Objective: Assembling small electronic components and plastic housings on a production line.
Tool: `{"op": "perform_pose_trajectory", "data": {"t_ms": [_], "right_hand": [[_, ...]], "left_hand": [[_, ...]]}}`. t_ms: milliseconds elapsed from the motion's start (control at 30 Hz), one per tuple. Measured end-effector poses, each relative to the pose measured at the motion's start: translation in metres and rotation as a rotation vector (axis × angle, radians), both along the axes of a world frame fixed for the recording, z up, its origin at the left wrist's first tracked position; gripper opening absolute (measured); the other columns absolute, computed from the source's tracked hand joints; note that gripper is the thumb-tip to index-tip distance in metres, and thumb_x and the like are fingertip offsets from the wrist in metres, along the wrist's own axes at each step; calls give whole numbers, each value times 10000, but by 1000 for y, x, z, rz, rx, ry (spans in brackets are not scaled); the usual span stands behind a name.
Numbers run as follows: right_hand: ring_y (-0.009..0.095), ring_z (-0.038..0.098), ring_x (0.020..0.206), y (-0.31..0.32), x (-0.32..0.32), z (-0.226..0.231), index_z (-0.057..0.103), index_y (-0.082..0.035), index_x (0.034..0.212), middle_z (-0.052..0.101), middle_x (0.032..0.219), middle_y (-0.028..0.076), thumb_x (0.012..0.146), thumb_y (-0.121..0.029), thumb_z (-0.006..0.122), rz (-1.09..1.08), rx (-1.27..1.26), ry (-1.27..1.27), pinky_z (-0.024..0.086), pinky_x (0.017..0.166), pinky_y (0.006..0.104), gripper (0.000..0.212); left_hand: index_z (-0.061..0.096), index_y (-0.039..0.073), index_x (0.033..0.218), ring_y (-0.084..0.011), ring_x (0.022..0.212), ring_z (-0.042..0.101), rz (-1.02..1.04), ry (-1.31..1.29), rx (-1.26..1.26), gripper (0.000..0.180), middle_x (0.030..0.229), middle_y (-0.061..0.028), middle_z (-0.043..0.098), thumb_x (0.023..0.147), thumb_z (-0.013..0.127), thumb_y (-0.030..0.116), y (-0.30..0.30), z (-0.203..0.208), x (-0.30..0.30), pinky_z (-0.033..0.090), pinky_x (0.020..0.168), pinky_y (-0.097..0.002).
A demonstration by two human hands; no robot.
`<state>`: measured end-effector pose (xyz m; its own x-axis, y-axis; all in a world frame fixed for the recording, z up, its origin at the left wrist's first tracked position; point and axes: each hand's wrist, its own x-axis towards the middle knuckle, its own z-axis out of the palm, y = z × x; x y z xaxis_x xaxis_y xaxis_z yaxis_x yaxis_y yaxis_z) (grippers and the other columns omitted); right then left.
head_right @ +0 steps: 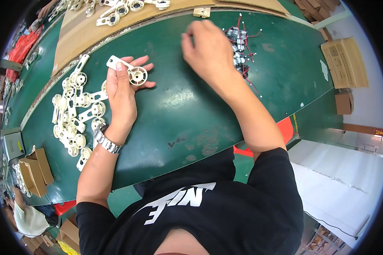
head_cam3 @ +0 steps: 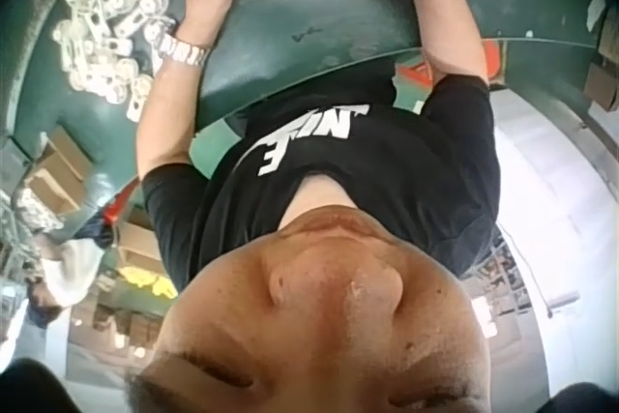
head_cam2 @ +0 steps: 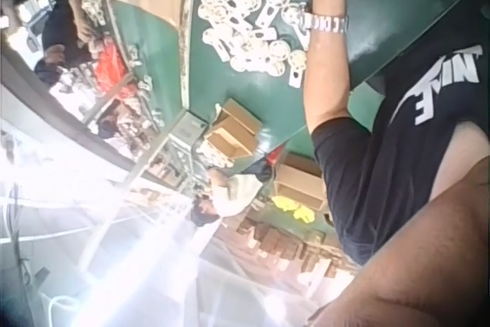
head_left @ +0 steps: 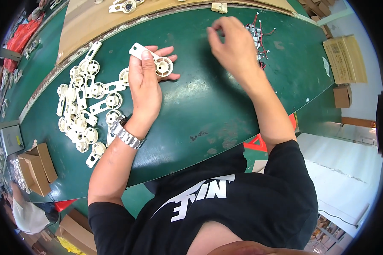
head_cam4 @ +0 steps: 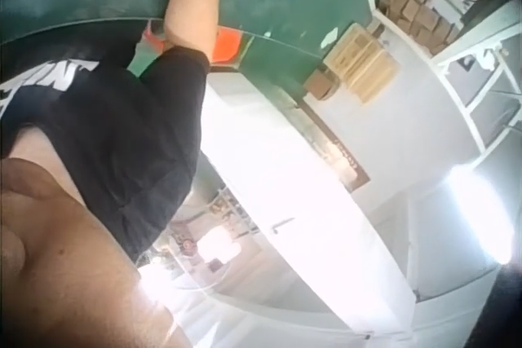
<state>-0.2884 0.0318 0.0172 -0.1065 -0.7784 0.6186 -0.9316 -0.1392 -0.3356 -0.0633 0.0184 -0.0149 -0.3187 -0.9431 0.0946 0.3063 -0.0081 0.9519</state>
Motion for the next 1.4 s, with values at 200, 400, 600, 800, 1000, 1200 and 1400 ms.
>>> {"op": "perform_pose_trajectory", "data": {"t_ms": [200,400,600,800,1000,1200,1400], "right_hand": [[378,708,988,22,-48,22,771,-24,951,754,1002,156,856,-183,772,-462,542,260,578,857,490,185],[409,676,1033,-1,-72,0,769,-39,948,749,1053,162,842,-121,721,-406,512,175,577,873,478,142],[305,714,895,1,-80,14,680,-16,993,752,915,139,969,-154,620,-208,317,-353,545,884,414,153],[167,684,768,-6,-42,27,574,-43,1182,651,866,37,1103,-224,557,187,-204,-1173,523,633,281,198],[53,552,716,8,8,13,721,-53,1104,670,858,-35,1045,-203,664,374,224,-912,470,637,238,172],[369,689,819,25,42,11,674,15,984,696,904,176,947,-59,683,480,87,-417,552,713,415,84],[395,666,809,30,41,14,667,24,973,674,872,178,942,-60,674,422,164,-340,536,710,466,89]], "left_hand": [[322,-48,1518,-374,1317,585,136,173,29,522,1488,-265,493,1148,410,310,0,0,-6,535,1090,-549],[354,-38,1496,-353,1314,586,125,187,1,459,1415,-248,558,1136,466,224,-4,-10,-2,526,1112,-536],[380,-16,1468,-318,1325,577,107,143,-57,415,1385,-214,584,1130,478,204,-2,-7,-1,543,1093,-540],[426,33,1414,-292,1360,570,-50,222,-21,388,1460,-230,570,1095,574,198,-2,-3,-3,477,1139,-457],[415,-7,1409,-352,1354,574,-168,314,111,377,1493,-273,512,1098,541,165,-4,-3,-4,476,1163,-512],[420,8,1420,-337,1313,602,-141,292,123,363,1466,-249,523,1098,525,140,-4,-4,-4,494,1147,-524],[415,25,1434,-309,1303,602,-107,250,68,378,1438,-209,543,1089,543,112,0,-3,-8,511,1123,-492]]}}
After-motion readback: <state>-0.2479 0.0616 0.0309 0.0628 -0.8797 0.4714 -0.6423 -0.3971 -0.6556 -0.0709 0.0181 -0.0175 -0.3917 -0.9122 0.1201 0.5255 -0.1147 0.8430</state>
